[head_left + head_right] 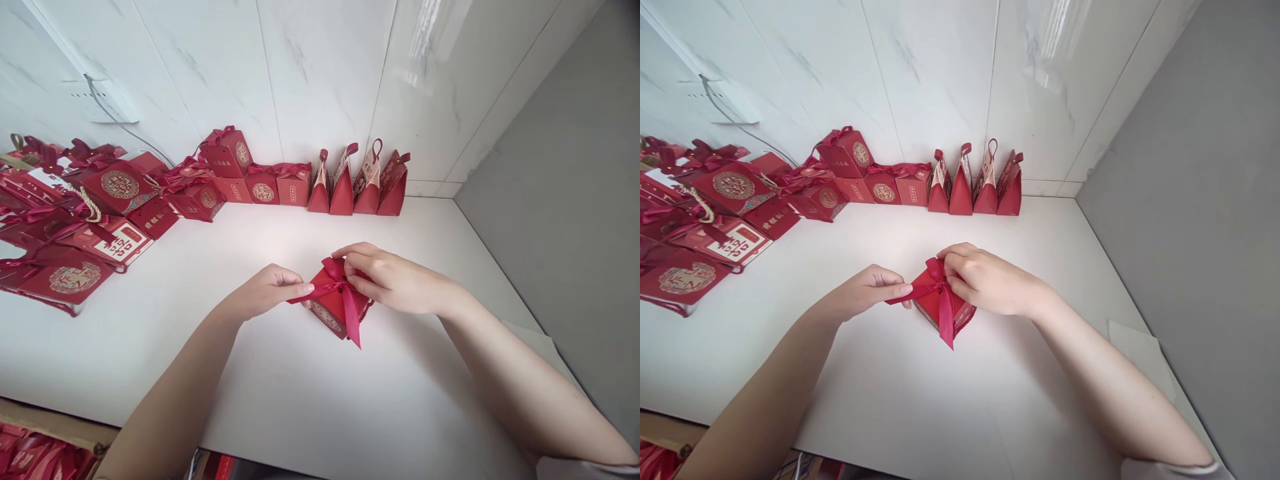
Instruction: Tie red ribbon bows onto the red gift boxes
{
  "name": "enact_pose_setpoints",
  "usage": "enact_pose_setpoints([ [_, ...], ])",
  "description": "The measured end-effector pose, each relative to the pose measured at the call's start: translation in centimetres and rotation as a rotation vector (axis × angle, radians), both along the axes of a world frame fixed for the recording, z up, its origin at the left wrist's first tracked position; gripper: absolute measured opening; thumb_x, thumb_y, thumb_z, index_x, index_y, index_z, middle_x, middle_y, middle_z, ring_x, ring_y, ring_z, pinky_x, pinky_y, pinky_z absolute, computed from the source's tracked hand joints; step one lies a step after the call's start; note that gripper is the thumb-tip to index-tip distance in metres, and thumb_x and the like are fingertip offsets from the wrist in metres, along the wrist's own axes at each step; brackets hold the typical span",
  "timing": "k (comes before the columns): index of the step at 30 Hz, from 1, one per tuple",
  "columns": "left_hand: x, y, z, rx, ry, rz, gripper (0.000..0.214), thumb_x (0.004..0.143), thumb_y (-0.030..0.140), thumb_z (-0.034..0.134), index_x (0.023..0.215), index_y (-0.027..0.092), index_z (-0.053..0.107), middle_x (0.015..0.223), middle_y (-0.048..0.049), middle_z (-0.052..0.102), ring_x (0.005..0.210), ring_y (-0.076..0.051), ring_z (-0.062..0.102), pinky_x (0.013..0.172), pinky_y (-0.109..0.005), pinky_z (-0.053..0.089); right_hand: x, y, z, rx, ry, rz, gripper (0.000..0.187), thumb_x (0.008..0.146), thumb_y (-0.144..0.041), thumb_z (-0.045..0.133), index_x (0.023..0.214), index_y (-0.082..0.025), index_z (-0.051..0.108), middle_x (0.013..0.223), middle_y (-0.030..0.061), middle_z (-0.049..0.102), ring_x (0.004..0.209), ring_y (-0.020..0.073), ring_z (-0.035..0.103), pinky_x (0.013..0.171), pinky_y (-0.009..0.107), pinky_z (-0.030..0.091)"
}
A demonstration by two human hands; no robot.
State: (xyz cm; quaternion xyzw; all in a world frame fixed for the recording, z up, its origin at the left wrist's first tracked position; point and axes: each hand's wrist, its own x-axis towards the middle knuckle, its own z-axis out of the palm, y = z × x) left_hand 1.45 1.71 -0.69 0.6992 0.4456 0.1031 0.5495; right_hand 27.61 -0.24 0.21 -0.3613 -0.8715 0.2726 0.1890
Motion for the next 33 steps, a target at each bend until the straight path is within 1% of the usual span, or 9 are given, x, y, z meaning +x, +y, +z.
enact_pose_setpoints([
  [3,-0.1,0.1,-0.1,0.008,0.011,-0.006,0.041,0.088,0.053,0.057,0.074,0.018,0.073,0.073,-0.0017,0.064,0.074,-0.015,0.053,0.072,-0.027,0.04,0.3,0.2,0.1,-0.138,0.044,-0.005,0.017,0.095,-0.025,0.041,0.083,-0.022,0.052,0.126,0.0086,0.056,0.124,0.028,0.047,0.094,0.044,0.046],
  [6,-0.1,0.1,-0.2,0.004,0.021,-0.014,0.042,0.088,0.054,0.056,0.075,0.018,0.073,0.075,-0.002,0.065,0.075,-0.015,0.053,0.073,-0.027,0.04,0.4,0.3,0.1,-0.209,0.053,-0.012,0.02,0.098,-0.028,0.038,0.084,-0.022,0.05,0.132,0.0077,0.052,0.13,0.0266,0.043,0.099,0.043,0.043],
  [11,0.0,0.0,-0.1,-0.001,0.035,-0.007,0.042,0.087,0.054,0.057,0.073,0.018,0.072,0.068,-0.0007,0.059,0.069,-0.014,0.049,0.068,-0.027,0.037,0.3,0.7,-0.3,-0.227,0.053,0.004,0.015,0.096,-0.025,0.041,0.085,-0.021,0.051,0.137,0.0082,0.047,0.132,0.0251,0.04,0.099,0.042,0.044],
  [15,0.1,-0.1,-0.1,-0.017,0.037,-0.034,0.04,0.086,0.052,0.058,0.074,0.017,0.073,0.072,-0.0023,0.064,0.07,-0.015,0.051,0.068,-0.027,0.039,0.1,0.9,-0.7,-0.245,0.062,-0.012,0.012,0.092,-0.022,0.046,0.084,-0.021,0.054,0.137,0.0088,0.047,0.13,0.0257,0.044,0.094,0.04,0.047],
  [20,-0.1,0.0,-0.3,-0.022,0.062,-0.046,0.039,0.087,0.051,0.058,0.074,0.018,0.074,0.075,-0.0025,0.067,0.07,-0.015,0.052,0.068,-0.027,0.04,0.0,0.8,-0.9,-0.206,0.071,-0.072,0.015,0.088,-0.021,0.051,0.073,-0.021,0.053,0.136,0.0092,0.05,0.129,0.0274,0.046,0.086,0.038,0.049],
  [23,-0.3,0.2,-0.4,-0.026,0.079,-0.027,0.041,0.087,0.054,0.057,0.077,0.018,0.075,0.075,-0.0023,0.068,0.069,-0.014,0.053,0.068,-0.027,0.04,0.4,0.8,-0.6,-0.218,0.059,-0.121,0.018,0.09,-0.031,0.054,0.076,-0.021,0.058,0.141,0.0077,0.048,0.126,0.028,0.05,0.085,0.038,0.049],
  [26,-0.4,0.4,-0.3,-0.06,0.086,-0.048,0.04,0.086,0.055,0.059,0.083,0.021,0.078,0.085,-0.0024,0.072,0.08,-0.016,0.059,0.077,-0.027,0.042,1.3,1.1,0.1,-0.318,0.051,-0.142,0.03,0.092,-0.047,0.054,0.079,-0.022,0.064,0.146,0.0054,0.045,0.121,0.0273,0.054,0.089,0.04,0.048],
  [29,-0.5,0.5,0.1,-0.09,0.085,-0.073,0.036,0.085,0.055,0.061,0.085,0.023,0.078,0.093,-0.0013,0.074,0.092,-0.018,0.062,0.088,-0.027,0.042,2.3,1.4,0.9,-0.44,0.066,-0.067,0.035,0.089,-0.054,0.059,0.077,-0.022,0.067,0.147,0.0034,0.046,0.119,0.027,0.056,0.095,0.04,0.046],
  [33,-0.6,0.6,0.2,-0.104,0.051,-0.092,0.032,0.087,0.051,0.061,0.085,0.023,0.078,0.095,-0.0012,0.075,0.096,-0.018,0.063,0.092,-0.028,0.043,2.8,1.7,1.4,-0.53,0.118,0.073,0.031,0.086,-0.05,0.064,0.074,-0.022,0.069,0.14,0.0027,0.054,0.115,0.0261,0.059,0.095,0.038,0.047],
])
